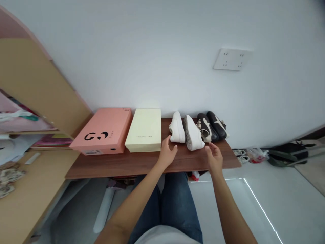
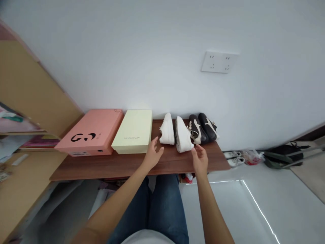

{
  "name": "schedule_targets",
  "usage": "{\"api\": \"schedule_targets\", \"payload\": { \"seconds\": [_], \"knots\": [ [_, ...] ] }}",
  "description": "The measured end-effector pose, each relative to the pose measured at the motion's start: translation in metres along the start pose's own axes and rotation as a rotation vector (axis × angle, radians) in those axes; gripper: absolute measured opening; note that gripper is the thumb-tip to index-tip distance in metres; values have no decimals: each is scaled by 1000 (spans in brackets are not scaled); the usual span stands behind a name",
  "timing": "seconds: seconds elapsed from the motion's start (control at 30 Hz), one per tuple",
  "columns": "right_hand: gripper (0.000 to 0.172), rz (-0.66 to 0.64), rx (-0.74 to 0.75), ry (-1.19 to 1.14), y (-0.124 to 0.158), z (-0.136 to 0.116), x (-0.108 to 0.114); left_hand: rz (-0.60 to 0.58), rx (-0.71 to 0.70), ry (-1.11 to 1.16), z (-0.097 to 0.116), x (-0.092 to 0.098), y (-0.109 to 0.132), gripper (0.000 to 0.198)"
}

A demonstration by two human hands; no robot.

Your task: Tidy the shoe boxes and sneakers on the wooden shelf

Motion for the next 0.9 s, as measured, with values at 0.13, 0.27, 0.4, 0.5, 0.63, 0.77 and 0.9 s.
{"api": "schedule_targets", "payload": {
  "seconds": [0.13, 0.27, 0.4, 0.5, 0.63, 0.77, 0.9],
  "knots": [
    [85, -93, -56, 21, -18, 27, -6, 87, 116, -61, -19, -27, -33, 82],
    [89, -236, -67, 99, -36, 37, -20, 70, 174, 70, -30, -43, -54, 86],
    [71, -322, -47, 256, -53, 35, -27, 60, 185, 67, -32, -44, -61, 69],
    [60, -431, -68, 203, -60, 29, -35, -19, 166, -39, -28, -45, -64, 48],
    [52, -515, -32, 178, -68, 10, -40, -54, 56, -229, -10, -41, -72, 42],
    [47, -609, 69, 318, -75, -16, -41, -114, -8, -445, 15, -34, -79, 49],
    [51, -654, 215, 588, -76, -38, -45, -229, -68, -579, 37, -29, -77, 51]
  ]
}}
Point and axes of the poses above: each hand's wrist, its own y-axis away from the middle knuckle, its own x-axis out of the back of the hand, z = x × y, the point moved 5 cm from there along -y, towards the middle knuckle, and after that the axes turned 1 degree about -y, right-handed, at the moved point
